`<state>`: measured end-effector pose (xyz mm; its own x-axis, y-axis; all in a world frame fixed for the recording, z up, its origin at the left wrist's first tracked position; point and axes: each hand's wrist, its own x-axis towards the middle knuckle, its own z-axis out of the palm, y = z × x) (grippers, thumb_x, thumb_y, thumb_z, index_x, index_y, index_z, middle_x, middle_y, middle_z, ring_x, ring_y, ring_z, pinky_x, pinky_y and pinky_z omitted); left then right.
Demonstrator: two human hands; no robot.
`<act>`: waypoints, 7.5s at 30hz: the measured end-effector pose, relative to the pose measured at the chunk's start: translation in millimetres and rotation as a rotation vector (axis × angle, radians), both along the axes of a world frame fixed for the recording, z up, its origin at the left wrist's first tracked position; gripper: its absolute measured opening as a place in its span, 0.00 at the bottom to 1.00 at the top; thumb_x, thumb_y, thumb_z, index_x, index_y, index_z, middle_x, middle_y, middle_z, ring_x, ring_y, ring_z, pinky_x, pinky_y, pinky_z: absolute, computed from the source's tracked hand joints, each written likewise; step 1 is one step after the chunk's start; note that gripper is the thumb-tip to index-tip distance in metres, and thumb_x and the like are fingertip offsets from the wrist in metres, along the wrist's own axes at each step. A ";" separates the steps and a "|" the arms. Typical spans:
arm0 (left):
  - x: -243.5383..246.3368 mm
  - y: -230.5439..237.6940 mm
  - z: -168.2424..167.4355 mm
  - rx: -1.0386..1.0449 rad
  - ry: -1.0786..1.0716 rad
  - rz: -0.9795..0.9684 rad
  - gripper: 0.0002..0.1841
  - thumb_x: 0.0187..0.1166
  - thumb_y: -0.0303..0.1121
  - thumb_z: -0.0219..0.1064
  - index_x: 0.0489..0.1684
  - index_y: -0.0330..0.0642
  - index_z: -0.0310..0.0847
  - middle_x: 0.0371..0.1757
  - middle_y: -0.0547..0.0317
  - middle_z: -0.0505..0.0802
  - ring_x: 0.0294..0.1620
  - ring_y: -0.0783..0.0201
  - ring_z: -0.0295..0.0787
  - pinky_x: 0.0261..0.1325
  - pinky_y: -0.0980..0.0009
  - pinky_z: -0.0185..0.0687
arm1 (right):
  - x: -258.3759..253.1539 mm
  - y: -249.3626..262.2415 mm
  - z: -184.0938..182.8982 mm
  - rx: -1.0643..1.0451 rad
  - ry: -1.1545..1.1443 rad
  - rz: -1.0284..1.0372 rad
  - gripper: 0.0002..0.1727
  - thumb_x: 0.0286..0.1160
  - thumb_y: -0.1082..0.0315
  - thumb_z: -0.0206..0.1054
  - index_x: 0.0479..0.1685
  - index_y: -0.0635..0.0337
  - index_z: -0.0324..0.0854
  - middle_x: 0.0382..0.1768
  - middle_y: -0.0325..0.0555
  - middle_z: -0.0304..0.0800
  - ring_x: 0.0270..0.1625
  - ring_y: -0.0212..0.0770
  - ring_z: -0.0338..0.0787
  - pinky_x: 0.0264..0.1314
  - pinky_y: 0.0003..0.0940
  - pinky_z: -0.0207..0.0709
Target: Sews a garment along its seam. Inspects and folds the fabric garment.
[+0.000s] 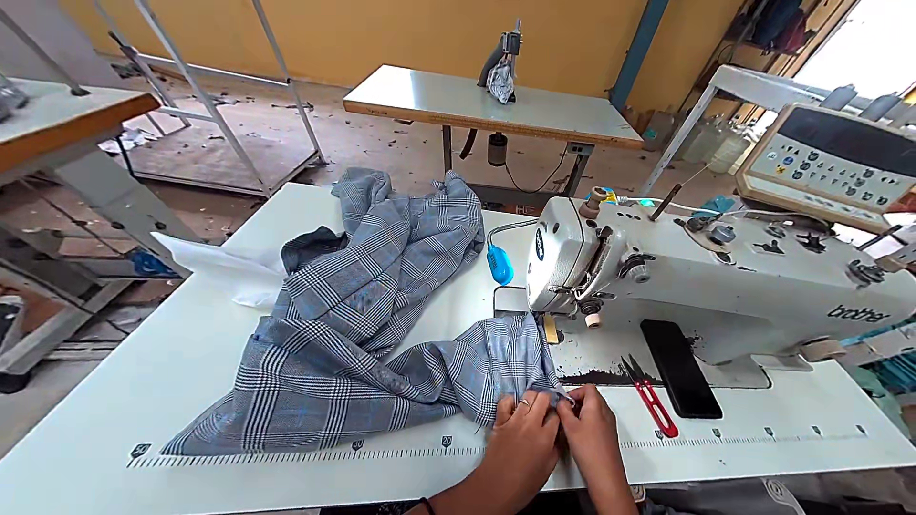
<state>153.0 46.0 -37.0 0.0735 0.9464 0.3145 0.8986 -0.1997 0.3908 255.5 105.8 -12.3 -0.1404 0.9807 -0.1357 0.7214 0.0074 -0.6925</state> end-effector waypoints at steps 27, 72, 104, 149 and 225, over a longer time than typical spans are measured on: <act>7.5 1.1 -26.1 0.412 0.173 0.133 0.12 0.76 0.39 0.61 0.29 0.45 0.87 0.29 0.59 0.92 0.34 0.60 0.91 0.56 0.60 0.78 | 25.6 -8.2 -26.1 0.297 0.402 0.052 0.10 0.75 0.74 0.63 0.41 0.72 0.88 0.40 0.53 0.88 0.36 0.31 0.88 0.39 0.22 0.83; -2.0 -2.2 -24.6 0.456 -0.552 0.267 0.06 0.69 0.33 0.72 0.28 0.43 0.94 0.35 0.60 0.96 0.41 0.64 0.91 0.59 0.65 0.77 | 26.1 -35.8 -5.8 0.511 -0.231 0.314 0.18 0.78 0.58 0.65 0.40 0.69 0.86 0.23 0.54 0.86 0.20 0.54 0.89 0.17 0.48 0.77; -127.9 -39.4 53.5 0.611 -1.344 0.474 0.25 0.94 0.51 0.37 0.77 0.42 0.55 0.66 0.68 0.82 0.66 0.71 0.84 0.68 0.64 0.82 | 37.5 1.3 -11.1 0.371 0.169 0.137 0.14 0.80 0.68 0.64 0.46 0.72 0.89 0.47 0.64 0.90 0.51 0.57 0.91 0.56 0.53 0.84; -22.1 -4.4 -23.6 0.147 0.197 -0.286 0.29 0.70 0.45 0.61 0.66 0.35 0.86 0.65 0.45 0.92 0.67 0.46 0.89 0.65 0.46 0.78 | 31.2 -9.6 -26.4 0.215 0.171 -0.036 0.07 0.74 0.75 0.70 0.38 0.71 0.91 0.37 0.57 0.89 0.38 0.44 0.88 0.45 0.37 0.82; -102.4 96.8 -23.3 0.258 0.050 -0.347 0.13 0.72 0.30 0.61 0.39 0.43 0.96 0.27 0.53 0.90 0.33 0.51 0.90 0.48 0.45 0.76 | -23.4 13.1 -23.8 0.633 -0.287 0.312 0.12 0.57 0.80 0.71 0.36 0.56 0.95 0.46 0.40 0.97 0.49 0.50 0.93 0.46 0.59 0.74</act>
<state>50.5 142.8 -60.3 0.3949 0.7537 0.5253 0.7776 -0.5787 0.2458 232.1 118.9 -36.1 -0.4675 0.8044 0.3666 0.7719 0.5736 -0.2741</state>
